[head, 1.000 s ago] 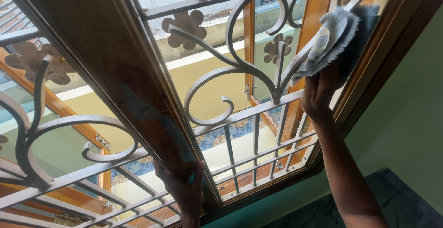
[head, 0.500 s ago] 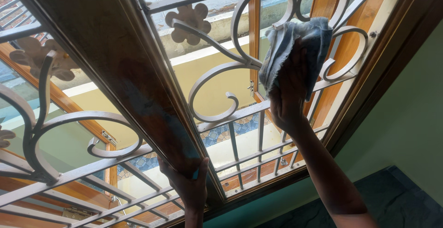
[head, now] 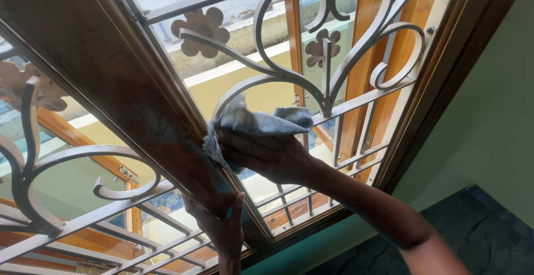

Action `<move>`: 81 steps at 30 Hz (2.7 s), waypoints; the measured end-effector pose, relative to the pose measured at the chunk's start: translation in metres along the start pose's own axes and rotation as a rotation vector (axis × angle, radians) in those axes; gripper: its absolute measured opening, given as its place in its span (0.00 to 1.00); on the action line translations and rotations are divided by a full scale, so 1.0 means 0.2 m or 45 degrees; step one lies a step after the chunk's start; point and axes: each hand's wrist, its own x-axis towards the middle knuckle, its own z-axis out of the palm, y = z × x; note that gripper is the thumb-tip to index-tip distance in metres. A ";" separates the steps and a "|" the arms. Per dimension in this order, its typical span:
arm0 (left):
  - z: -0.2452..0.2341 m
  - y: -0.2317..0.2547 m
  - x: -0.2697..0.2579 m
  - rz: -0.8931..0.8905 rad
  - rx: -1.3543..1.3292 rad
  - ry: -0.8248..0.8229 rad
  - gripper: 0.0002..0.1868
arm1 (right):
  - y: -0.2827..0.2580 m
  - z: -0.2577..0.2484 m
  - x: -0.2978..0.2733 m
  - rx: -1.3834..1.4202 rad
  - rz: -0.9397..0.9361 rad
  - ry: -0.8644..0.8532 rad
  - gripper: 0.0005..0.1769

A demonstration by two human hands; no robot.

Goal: The person wipes the interior metal security bars and wooden frame of a window using a cloth. They systematically clean the horizontal and vertical bars and the frame edges, moving the cloth along each section.

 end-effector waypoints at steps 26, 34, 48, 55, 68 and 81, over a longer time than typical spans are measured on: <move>0.04 0.05 0.02 -0.025 0.143 0.138 0.66 | 0.88 -0.51 -0.57 -1.089 0.652 0.315 0.13; 0.07 0.05 0.00 -0.045 0.131 0.196 0.66 | 0.68 -0.53 -0.84 -1.027 0.838 0.378 0.18; 0.04 -0.01 -0.01 0.039 0.099 0.085 0.66 | 0.07 0.12 -0.56 -0.262 0.836 0.659 0.18; 0.02 -0.01 -0.01 0.081 -0.039 0.060 0.63 | -0.23 0.27 -0.33 0.028 0.464 0.322 0.12; -0.02 -0.14 -0.03 0.007 -0.553 -0.092 0.41 | -0.62 0.67 -0.73 0.404 0.467 0.145 0.23; -0.04 -0.28 -0.11 -0.105 -1.071 -0.198 0.54 | -0.57 0.40 -0.26 0.203 0.240 -0.008 0.29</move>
